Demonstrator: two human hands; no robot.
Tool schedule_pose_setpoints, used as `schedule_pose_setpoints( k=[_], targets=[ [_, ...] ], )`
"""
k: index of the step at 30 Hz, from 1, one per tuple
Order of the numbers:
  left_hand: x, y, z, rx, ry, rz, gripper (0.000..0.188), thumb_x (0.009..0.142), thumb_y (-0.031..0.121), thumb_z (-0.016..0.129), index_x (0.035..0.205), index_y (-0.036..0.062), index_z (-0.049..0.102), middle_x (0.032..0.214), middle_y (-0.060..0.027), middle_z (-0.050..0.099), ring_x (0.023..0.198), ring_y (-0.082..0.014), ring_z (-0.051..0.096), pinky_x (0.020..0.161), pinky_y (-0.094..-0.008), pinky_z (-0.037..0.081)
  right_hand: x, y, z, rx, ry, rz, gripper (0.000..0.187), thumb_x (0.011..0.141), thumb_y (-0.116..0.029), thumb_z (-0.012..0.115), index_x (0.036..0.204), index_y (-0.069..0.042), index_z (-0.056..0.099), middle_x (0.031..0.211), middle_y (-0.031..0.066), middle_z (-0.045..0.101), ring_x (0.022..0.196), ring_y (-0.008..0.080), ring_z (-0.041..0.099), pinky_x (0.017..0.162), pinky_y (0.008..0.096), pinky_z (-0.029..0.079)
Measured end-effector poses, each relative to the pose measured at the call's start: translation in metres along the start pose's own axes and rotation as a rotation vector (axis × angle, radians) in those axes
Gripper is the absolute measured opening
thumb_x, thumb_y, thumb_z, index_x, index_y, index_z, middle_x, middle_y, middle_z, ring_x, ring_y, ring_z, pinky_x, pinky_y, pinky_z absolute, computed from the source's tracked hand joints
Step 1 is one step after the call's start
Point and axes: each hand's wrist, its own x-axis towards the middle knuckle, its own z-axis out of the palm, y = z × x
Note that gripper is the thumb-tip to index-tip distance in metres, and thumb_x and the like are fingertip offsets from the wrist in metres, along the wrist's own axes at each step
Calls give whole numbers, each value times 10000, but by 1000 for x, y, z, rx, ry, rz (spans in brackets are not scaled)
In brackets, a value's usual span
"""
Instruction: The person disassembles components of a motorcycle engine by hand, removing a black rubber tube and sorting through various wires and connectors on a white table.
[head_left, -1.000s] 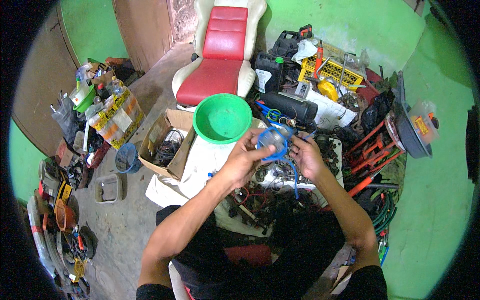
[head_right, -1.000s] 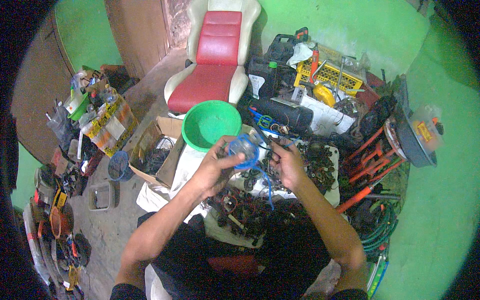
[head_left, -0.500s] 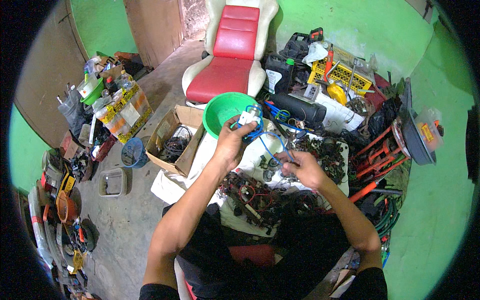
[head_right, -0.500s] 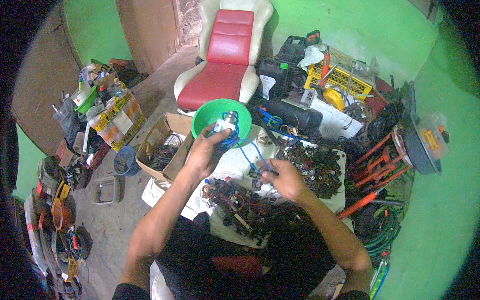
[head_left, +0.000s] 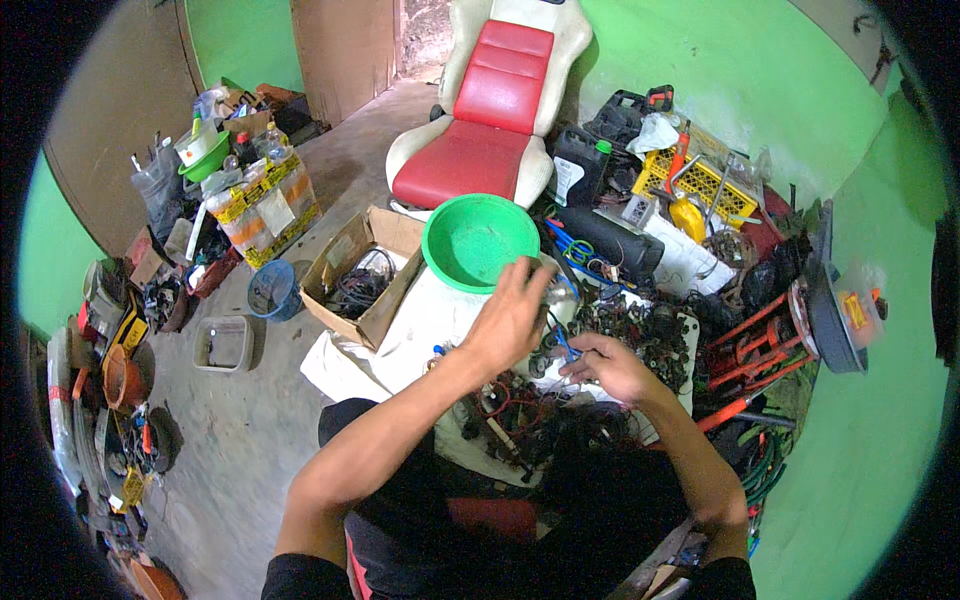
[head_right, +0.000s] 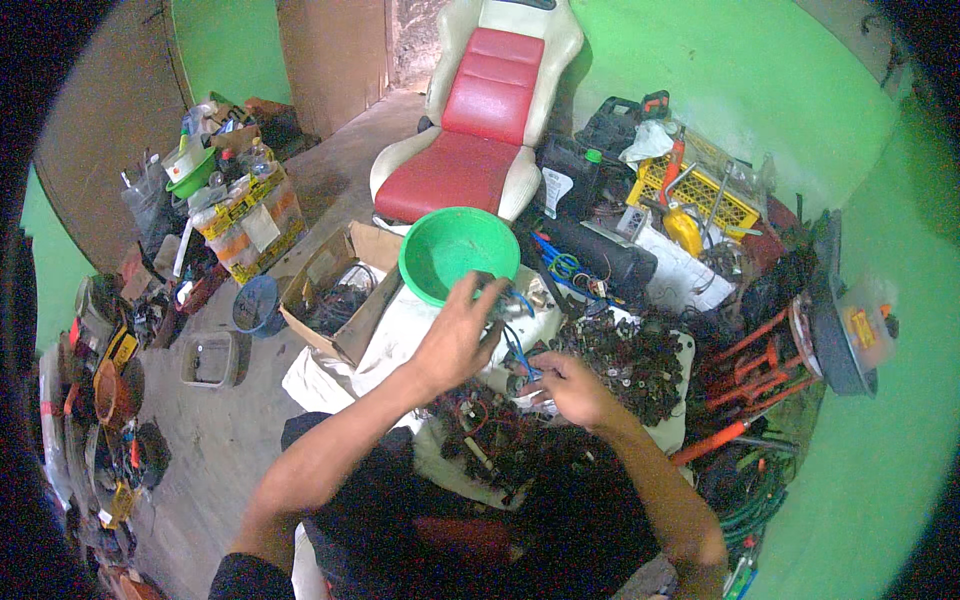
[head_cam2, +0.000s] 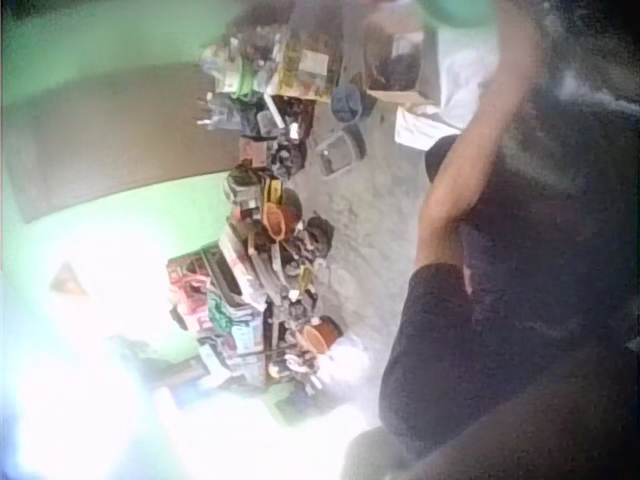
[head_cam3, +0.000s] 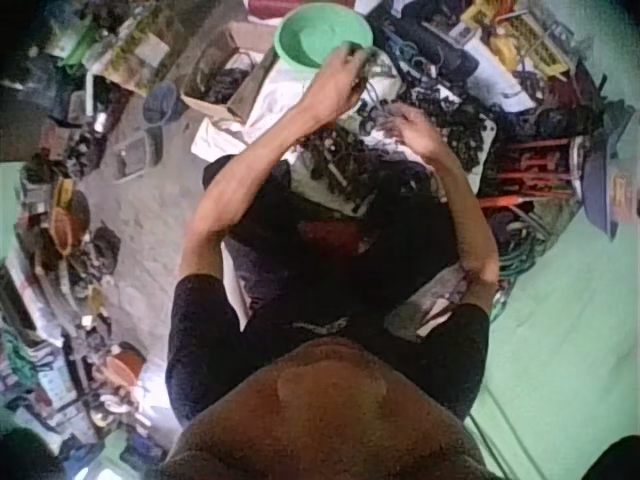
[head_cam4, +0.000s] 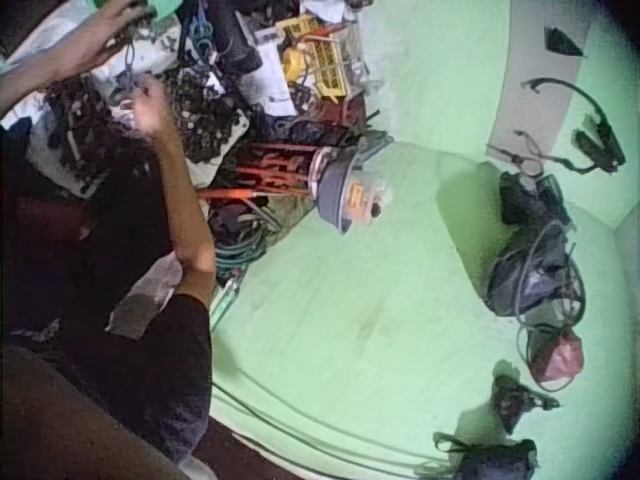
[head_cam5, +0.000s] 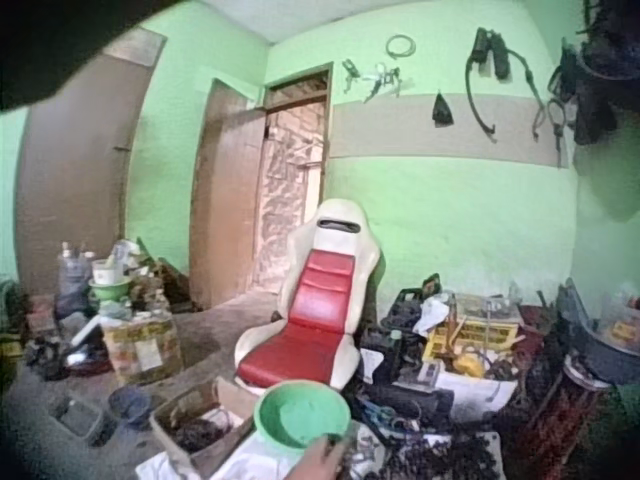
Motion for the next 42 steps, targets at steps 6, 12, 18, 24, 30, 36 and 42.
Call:
schedule_pose_setpoints(
  k=[6,12,18,24,30,36,42],
  targets=[
    [-12,-13,-9,94,-216,301,517,626,-37,655,1099,70,475,1148,-167,454,1003,-377,557,790,-435,518,24,0,9,649,-143,137,364,896,-150,444,1213,28,470,1145,162,575,1044,342,588,917,460,477],
    [-26,-48,-51,39,-249,264,452,615,-32,659,1021,46,478,1119,-155,492,1028,-368,543,830,-439,490,42,-27,33,857,-418,100,399,901,-309,511,1276,-190,443,1254,150,482,1171,374,494,963,585,385],
    [-57,-73,-69,-41,-216,297,425,632,-59,619,1009,27,444,1079,-168,478,1065,-383,508,856,-443,461,78,-16,86,674,-469,145,411,934,-264,548,1301,-181,382,1158,77,565,951,269,623,751,422,508],
    [-80,-121,-77,-111,-194,73,503,615,-19,655,1060,25,424,1098,-163,457,1073,-382,497,871,-440,446,121,-8,128,666,-279,170,365,936,-180,553,1272,-142,414,1017,31,587,780,175,583,706,359,492],
    [-112,-209,-76,262,-428,-376,710,667,163,693,1301,53,391,1326,-170,406,1295,-337,364,1061,-526,289,194,-3,197,455,-233,134,305,949,-186,532,1224,-83,451,997,62,582,798,180,586,725,329,486],
    [-123,-262,-110,420,-2,-783,761,802,244,599,1430,31,226,1508,-135,215,1379,-306,247,1096,-565,214,341,7,296,-115,249,-366,364,963,-192,477,1277,-12,438,1134,142,568,957,218,570,839,351,461],
    [-148,-289,-83,360,-304,-1100,837,764,160,600,1466,65,155,1526,-125,191,1363,-319,293,1059,-563,295,393,37,298,-779,89,-462,596,857,1,467,1415,15,260,1203,316,511,1095,429,521,910,448,435]
  ],
)
